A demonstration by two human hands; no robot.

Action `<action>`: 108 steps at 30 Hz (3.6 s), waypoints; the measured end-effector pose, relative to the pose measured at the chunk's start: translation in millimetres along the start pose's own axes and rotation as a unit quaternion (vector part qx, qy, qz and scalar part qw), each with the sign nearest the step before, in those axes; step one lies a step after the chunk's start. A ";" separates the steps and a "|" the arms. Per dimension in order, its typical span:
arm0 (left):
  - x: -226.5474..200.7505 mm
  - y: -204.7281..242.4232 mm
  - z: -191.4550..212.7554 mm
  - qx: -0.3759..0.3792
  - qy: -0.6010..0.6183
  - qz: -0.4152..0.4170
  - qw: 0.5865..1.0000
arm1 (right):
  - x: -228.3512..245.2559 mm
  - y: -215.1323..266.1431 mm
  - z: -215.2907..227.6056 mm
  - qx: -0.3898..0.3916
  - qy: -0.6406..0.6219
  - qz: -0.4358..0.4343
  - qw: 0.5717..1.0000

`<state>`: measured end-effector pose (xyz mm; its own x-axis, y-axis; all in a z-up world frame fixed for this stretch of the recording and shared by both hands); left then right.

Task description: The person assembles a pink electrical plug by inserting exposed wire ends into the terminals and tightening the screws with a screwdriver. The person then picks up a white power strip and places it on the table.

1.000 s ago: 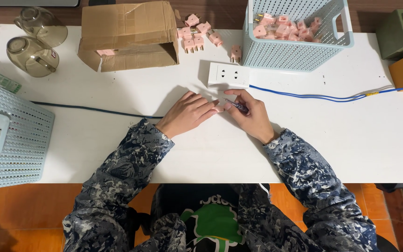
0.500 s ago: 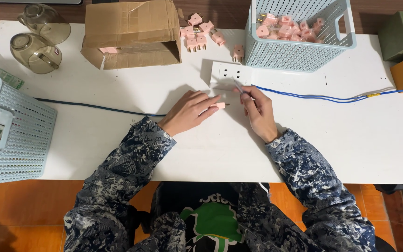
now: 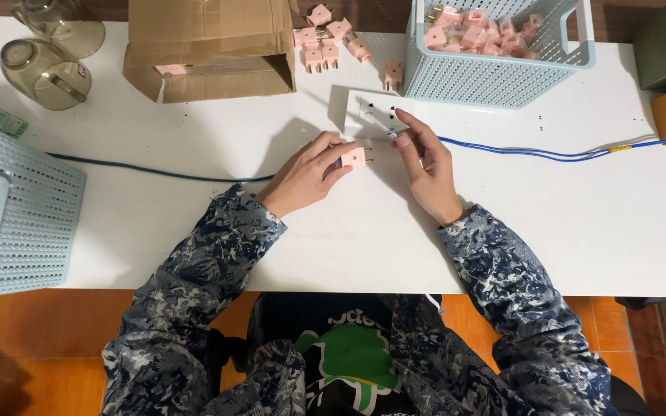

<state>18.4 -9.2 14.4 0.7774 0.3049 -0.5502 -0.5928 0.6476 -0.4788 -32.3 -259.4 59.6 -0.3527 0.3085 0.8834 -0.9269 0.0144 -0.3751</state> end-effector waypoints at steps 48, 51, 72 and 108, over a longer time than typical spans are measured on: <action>-17.5 -2.6 -15.1 0.013 -0.118 -0.118 0.986 | -3.3 -8.9 16.6 -0.066 -0.090 0.090 0.990; -22.3 -6.1 -10.4 0.019 -0.067 -0.072 0.995 | -7.9 1.2 13.1 -0.063 -0.123 0.106 0.985; -18.0 0.0 -18.2 -0.005 -0.072 -0.097 0.993 | -11.2 12.2 -9.4 0.076 -0.071 0.168 0.980; -9.8 1.9 -14.3 -0.034 -0.162 -0.141 0.976 | 18.6 -0.5 -34.7 0.034 -0.022 0.187 0.982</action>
<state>6.7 -20.9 9.0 0.9312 0.3322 -0.1503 -0.3491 0.6932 -0.6305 -34.0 -220.7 66.5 -0.6736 0.2396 0.6992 -0.7375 -0.1559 -0.6571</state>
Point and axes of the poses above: each hand's wrist, its own y-axis away from the middle knuckle, its own z-axis out of the back of the hand, x = y × z, the point moved 3 cm from there along -y, towards the middle knuckle, and after that the axes turned 5 degrees about -z, right-handed, at the moved point
